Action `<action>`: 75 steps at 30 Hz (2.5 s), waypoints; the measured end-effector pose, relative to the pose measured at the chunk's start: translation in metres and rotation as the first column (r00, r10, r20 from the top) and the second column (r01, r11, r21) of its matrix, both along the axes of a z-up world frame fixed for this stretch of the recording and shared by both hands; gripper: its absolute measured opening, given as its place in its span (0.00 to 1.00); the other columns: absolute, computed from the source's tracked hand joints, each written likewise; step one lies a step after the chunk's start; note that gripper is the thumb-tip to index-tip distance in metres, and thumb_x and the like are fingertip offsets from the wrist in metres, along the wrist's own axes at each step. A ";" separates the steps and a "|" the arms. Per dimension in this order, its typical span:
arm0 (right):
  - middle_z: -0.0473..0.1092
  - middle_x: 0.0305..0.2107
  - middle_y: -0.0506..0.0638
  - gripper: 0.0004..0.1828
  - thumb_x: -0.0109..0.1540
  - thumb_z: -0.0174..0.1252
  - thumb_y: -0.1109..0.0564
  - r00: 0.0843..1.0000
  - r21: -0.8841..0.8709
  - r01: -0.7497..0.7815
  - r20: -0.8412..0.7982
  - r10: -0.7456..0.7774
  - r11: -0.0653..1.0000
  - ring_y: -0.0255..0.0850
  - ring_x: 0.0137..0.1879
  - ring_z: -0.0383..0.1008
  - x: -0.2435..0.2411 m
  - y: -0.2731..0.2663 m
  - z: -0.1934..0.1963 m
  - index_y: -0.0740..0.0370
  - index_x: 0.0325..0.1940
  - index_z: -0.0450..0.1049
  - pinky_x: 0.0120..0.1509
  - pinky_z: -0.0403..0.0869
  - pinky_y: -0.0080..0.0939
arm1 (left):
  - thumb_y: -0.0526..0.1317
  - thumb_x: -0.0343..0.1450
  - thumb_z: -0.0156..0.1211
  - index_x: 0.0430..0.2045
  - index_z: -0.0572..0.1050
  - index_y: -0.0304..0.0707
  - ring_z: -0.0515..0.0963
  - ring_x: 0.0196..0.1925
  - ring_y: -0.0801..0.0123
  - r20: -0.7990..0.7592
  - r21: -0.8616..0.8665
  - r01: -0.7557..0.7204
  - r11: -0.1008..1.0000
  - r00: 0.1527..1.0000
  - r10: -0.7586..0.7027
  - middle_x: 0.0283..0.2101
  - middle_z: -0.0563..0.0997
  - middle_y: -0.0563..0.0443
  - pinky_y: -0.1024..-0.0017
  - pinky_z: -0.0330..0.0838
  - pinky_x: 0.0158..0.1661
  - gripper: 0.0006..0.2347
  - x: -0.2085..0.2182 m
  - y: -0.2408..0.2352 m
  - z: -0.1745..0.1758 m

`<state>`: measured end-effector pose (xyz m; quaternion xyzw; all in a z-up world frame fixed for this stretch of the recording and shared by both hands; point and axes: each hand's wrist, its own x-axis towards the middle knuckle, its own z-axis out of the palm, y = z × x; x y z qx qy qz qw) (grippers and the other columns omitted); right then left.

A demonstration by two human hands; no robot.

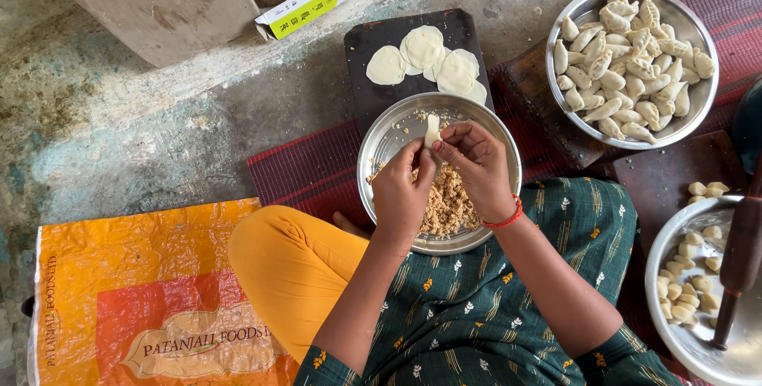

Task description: The person sits on the floor and repeatedly fills small round dough wrappers with a grain-based mixture, then folds and seals them into dumplings. The finished dumplings are placed into a large metal bowl.

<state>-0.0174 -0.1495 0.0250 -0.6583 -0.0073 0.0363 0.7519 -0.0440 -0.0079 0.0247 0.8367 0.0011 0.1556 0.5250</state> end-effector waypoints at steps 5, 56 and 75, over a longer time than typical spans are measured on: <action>0.74 0.42 0.48 0.09 0.66 0.61 0.67 1.000 0.058 0.024 0.010 -0.025 0.998 0.30 0.47 0.75 -0.005 -0.001 -0.007 0.70 0.50 0.73 0.53 0.76 0.31 | 0.37 0.76 0.59 0.43 0.81 0.30 0.89 0.38 0.62 -0.024 -0.096 0.006 0.995 1.000 -0.009 0.37 0.87 0.41 0.69 0.82 0.38 0.09 -0.004 0.001 -0.001; 0.75 0.40 0.49 0.07 0.66 0.60 0.66 0.990 0.280 0.133 -0.091 -0.111 0.951 0.31 0.46 0.76 -0.005 -0.008 -0.028 0.66 0.48 0.73 0.50 0.76 0.32 | 0.54 0.80 0.49 0.46 0.82 0.33 0.74 0.33 0.76 -0.327 -0.591 0.010 0.807 0.911 -0.251 0.35 0.81 0.48 0.78 0.68 0.36 0.22 0.008 -0.017 -0.072; 0.75 0.38 0.46 0.06 0.65 0.60 0.67 0.968 0.452 0.160 -0.246 -0.049 0.878 0.32 0.45 0.77 -0.003 -0.028 -0.048 0.60 0.44 0.73 0.48 0.75 0.33 | 0.52 0.80 0.53 0.40 0.78 0.28 0.74 0.40 0.64 -0.507 -0.686 -0.321 0.653 0.855 -0.111 0.39 0.78 0.37 0.72 0.68 0.44 0.20 0.029 -0.001 -0.084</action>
